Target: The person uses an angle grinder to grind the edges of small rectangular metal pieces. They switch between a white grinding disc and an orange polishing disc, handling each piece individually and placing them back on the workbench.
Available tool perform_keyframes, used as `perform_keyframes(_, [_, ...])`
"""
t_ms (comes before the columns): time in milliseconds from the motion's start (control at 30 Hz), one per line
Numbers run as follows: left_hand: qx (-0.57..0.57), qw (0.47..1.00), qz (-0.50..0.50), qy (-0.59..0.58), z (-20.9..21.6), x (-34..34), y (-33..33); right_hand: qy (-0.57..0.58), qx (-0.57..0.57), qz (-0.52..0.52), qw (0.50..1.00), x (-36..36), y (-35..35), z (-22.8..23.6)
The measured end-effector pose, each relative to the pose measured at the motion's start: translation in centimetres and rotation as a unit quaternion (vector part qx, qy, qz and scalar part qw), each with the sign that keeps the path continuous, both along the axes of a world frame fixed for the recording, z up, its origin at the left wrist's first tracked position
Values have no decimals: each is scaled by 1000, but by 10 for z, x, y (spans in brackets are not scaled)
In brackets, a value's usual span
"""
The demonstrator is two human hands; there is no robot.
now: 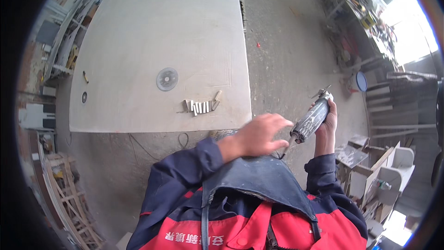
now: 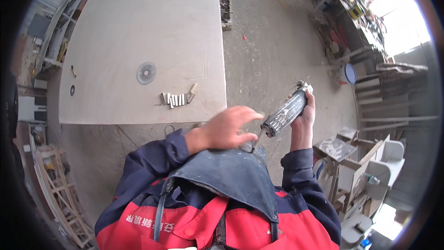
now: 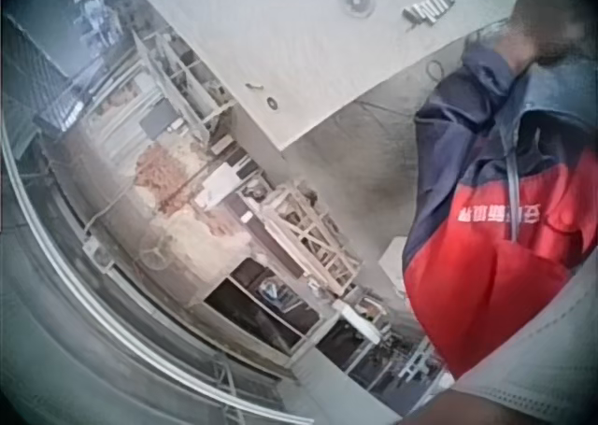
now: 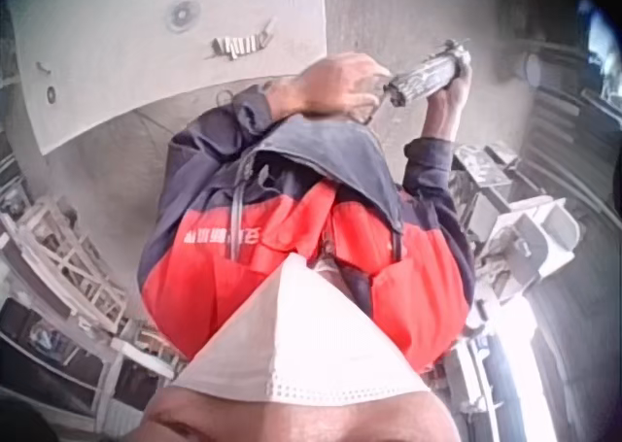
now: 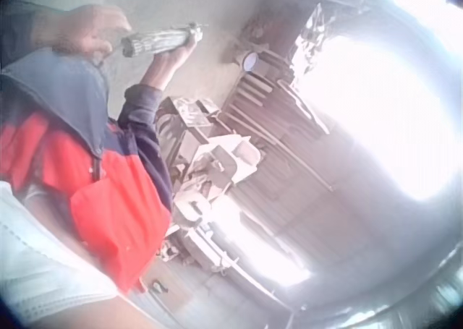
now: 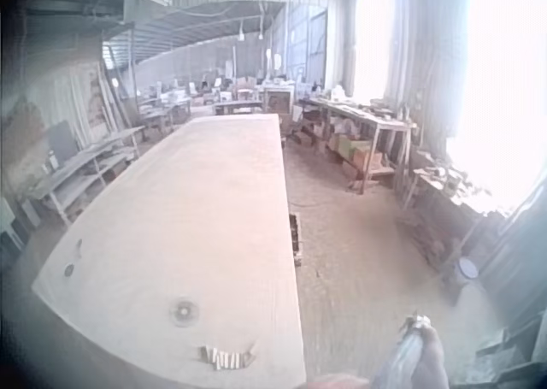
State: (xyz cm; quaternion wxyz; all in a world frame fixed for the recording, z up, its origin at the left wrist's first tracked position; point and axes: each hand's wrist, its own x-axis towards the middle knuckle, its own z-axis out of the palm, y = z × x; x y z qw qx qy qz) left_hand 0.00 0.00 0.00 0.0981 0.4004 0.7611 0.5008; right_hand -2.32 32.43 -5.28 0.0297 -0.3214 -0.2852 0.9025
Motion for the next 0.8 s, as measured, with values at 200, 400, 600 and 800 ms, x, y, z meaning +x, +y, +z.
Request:
perform_keyframes(200, [51, 998, -15, 41, 46, -2, 11, -12, 69, 1, 998, -19, -27, 34])
perform_keyframes(400, [-114, 969, 67, 208, 38, 1, 27, 11, 129, 58, 990, -34, -59, 51])
perform_keyframes(600, [-52, 988, 0, 144, 53, -10, 0, 27, 109, 76, 991, -42, -70, 59])
perform_keyframes(800, [-110, 969, 212, 62, -6, -51, -126, 47, 141, 59, 987, -42, -64, 78])
